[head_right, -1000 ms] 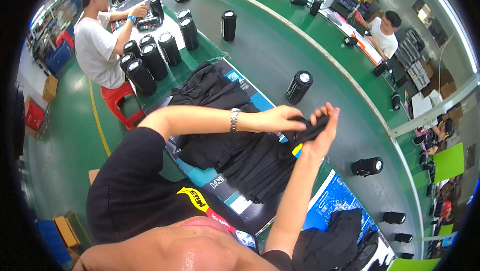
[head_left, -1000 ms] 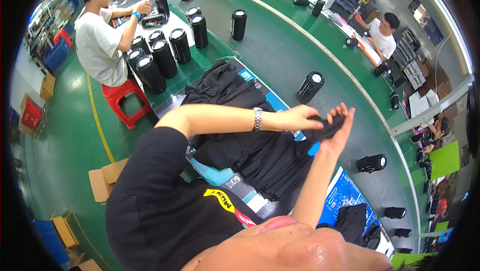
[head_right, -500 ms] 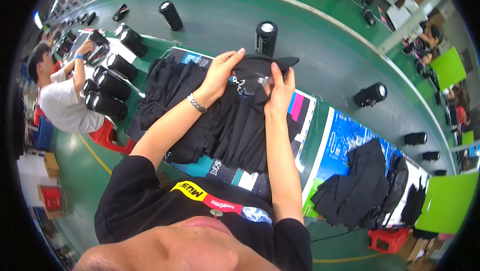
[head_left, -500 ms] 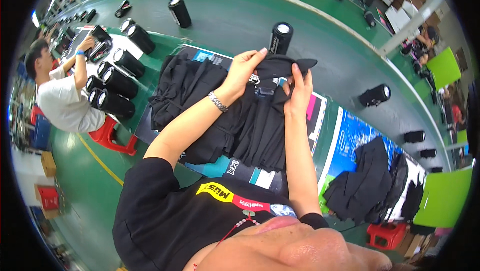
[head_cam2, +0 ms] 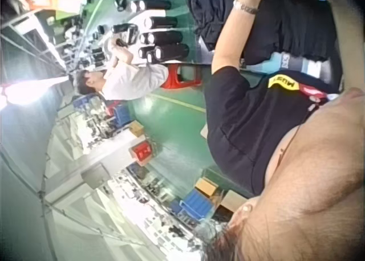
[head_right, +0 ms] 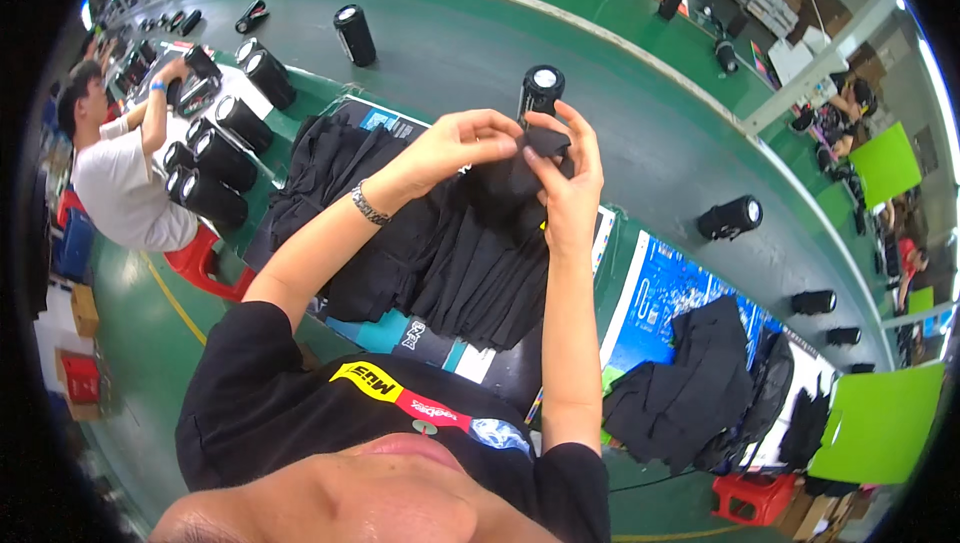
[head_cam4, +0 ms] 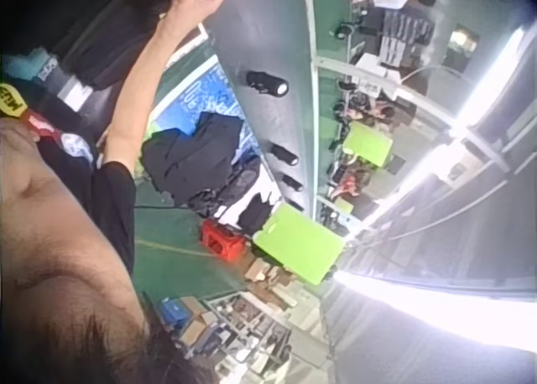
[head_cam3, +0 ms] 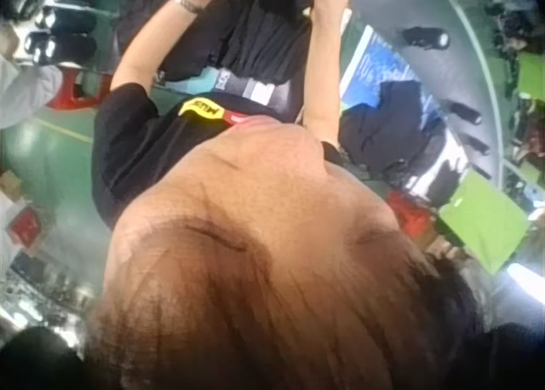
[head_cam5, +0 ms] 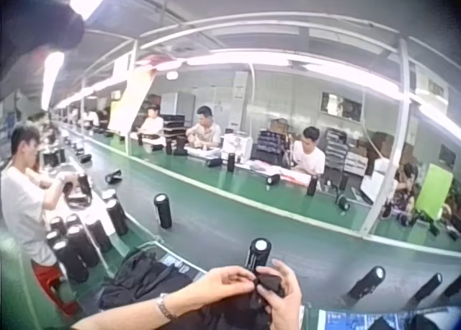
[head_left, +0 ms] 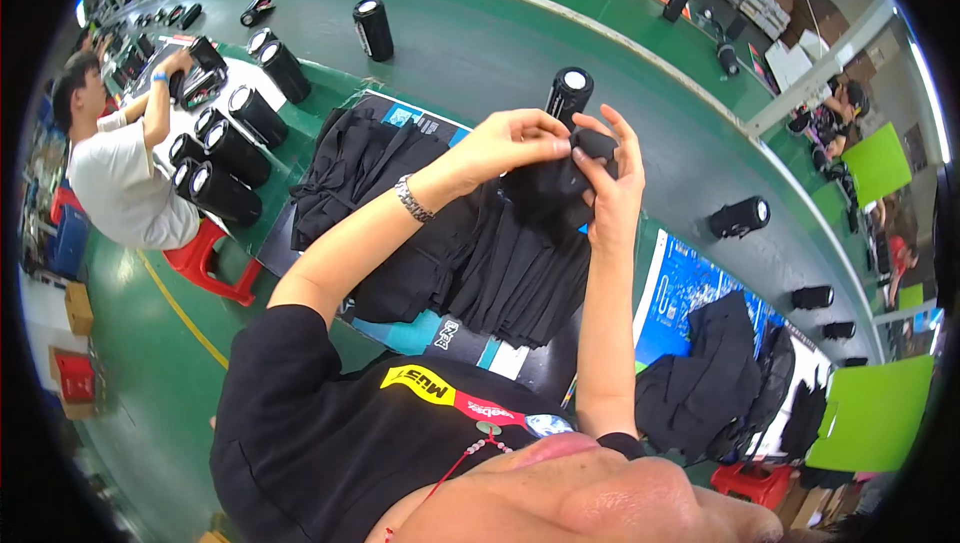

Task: The person wraps black fabric pieces around cylindrical speaker housings and pulls them taut over the ends while they are positioned on a conveyor belt.

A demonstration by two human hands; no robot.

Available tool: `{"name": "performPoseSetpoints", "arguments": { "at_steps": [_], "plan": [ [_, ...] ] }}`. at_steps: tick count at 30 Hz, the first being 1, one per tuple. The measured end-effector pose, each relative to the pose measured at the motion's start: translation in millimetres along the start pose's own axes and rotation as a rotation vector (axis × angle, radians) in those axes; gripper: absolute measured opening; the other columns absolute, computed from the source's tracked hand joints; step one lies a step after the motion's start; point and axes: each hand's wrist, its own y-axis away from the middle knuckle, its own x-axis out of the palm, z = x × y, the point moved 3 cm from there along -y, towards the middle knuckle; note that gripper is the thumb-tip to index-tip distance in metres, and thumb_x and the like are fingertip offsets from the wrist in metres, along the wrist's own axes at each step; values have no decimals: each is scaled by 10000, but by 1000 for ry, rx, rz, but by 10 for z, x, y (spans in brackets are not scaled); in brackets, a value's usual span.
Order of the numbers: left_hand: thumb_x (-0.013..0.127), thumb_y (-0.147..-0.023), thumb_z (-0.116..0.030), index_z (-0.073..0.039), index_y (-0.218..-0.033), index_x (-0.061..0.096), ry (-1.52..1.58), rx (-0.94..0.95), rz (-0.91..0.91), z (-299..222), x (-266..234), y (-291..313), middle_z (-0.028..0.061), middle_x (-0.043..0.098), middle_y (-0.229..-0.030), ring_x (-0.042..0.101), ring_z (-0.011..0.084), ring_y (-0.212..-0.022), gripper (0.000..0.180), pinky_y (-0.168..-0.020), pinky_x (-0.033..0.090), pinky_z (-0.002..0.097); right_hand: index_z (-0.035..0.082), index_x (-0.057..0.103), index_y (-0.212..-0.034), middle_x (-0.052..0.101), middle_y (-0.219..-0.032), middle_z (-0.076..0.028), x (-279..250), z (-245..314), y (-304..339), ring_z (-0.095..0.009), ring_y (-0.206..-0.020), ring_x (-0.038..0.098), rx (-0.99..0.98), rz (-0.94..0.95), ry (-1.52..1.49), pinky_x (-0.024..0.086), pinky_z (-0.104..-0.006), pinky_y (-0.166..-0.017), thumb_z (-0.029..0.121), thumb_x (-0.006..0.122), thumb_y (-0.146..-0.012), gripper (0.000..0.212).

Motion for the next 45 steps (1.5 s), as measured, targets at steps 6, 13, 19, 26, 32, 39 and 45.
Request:
{"name": "performPoseSetpoints", "arguments": {
  "at_steps": [6, 13, 19, 26, 32, 39, 45],
  "plan": [
    [643, -892, -129, -29, -956, 611, 142, 136, -178, -155, -101, 123, -19, 616, -856, 551, 36, -839, 123, -763, 439, 198, 8, 513, -1236, 588, -1138, -70, 44, -22, 99, -46, -749, 532, 170, -144, 19, 313, -168, -446, 31, 697, -803, 471],
    [634, -894, -112, -59, -961, 594, 254, 161, -143, -160, 28, 234, -41, 590, -926, 539, 46, -892, 94, -840, 426, 214, 86, 584, -923, 578, -871, 25, 71, -89, 83, -14, -599, 453, 150, -54, -179, 277, -170, -417, 98, 650, -865, 88],
    [543, -955, -229, -65, -1004, 586, 688, 39, -78, -189, -64, 273, -2, 616, -981, 578, 103, -941, 177, -851, 455, 263, 131, 518, -889, 575, -830, 19, -34, -32, 72, -15, -624, 442, 145, 94, -500, 289, -163, -395, 81, 596, -881, 92],
    [528, -965, -264, -75, -1012, 595, 692, -130, -65, 129, 89, 400, 26, 643, -960, 601, 99, -753, 206, -708, 484, 239, 96, 529, -938, 629, -936, -61, 68, -7, 176, -98, -768, 604, 158, 14, -331, 300, -157, -394, 148, 582, -915, 78],
    [452, -993, -373, -60, -885, 543, 458, -97, -225, 168, 185, 790, 0, 559, -737, 397, 44, -466, 344, -480, 320, 195, 20, 551, -976, 644, -933, -123, 144, 6, 445, -72, -653, 589, 116, 48, 50, 264, -158, -398, 222, 528, -971, 202],
    [781, -662, -282, -19, -1258, 497, -896, 443, 503, 302, 716, 1520, 170, 494, -1277, 437, 325, -1243, 710, -1021, 358, 432, 58, 553, -871, 592, -769, -41, 3, -304, 548, -53, -539, 508, 105, -195, 8, 255, -160, -370, 213, 540, -962, 180],
    [665, -623, -21, -36, -1169, 567, -895, 630, 509, 362, 668, 1468, 139, 520, -1239, 449, 306, -1229, 555, -1013, 360, 443, 56, 531, -847, 562, -741, -26, -81, -343, 486, -39, -492, 422, 92, -295, -127, 257, -167, -368, 196, 539, -965, 183]
  ]
}}
